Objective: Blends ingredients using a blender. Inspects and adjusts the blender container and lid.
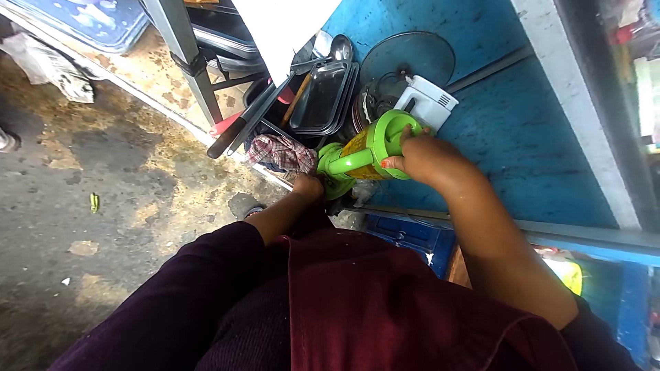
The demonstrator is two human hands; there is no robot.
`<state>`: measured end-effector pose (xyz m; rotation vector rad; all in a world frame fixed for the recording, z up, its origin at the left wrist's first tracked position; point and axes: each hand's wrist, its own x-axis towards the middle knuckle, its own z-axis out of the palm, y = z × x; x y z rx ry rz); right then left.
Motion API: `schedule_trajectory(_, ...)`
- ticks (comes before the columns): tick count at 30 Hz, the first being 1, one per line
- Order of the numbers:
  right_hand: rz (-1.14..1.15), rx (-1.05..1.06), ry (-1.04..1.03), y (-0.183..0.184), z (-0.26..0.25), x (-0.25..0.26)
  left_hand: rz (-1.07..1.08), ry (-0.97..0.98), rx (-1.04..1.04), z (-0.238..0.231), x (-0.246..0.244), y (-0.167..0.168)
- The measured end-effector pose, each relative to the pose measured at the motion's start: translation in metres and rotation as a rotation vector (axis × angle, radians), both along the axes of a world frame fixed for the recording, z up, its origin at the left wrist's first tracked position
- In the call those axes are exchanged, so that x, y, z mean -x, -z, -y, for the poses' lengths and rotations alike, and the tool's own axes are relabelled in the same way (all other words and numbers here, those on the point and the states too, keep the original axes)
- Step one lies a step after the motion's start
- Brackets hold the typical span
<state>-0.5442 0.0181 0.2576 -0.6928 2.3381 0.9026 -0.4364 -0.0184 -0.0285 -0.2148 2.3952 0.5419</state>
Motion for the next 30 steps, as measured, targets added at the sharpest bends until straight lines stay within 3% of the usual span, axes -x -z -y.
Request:
schedule_trajectory(5,-0.004,-0.009,0.003,0.0,0.001,-0.002,0.073,-0.013,-0.034,0.012,-0.001,-0.012)
schedule_trajectory(9,-0.036,0.062,-0.008,0.001,-0.008,-0.004,0.104,-0.297,-0.147,0.047,-0.022,-0.061)
schedule_trajectory(12,-0.08,0.196,-0.015,0.003,-0.019,-0.012,-0.359,-0.527,-0.337,0.072,-0.045,-0.082)
schedule_trajectory(14,-0.15,0.299,-0.074,0.003,-0.026,-0.026,-0.681,-0.534,-0.617,0.075,-0.045,-0.093)
schedule_trajectory(16,-0.179,0.363,-0.096,0.004,-0.028,-0.04,-0.79,-0.452,-0.861,0.071,-0.037,-0.112)
schedule_trajectory(18,-0.177,0.395,-0.066,0.007,-0.024,-0.049,-0.743,-0.408,-0.99,0.065,-0.029,-0.123)
schedule_trajectory(23,-0.276,0.538,-0.033,0.037,-0.024,-0.052,-0.578,-0.473,-1.068,0.055,-0.022,-0.117)
schedule_trajectory(30,-0.263,0.711,-0.09,0.037,-0.033,-0.049,-0.694,-0.552,-1.284,0.049,-0.015,-0.098)
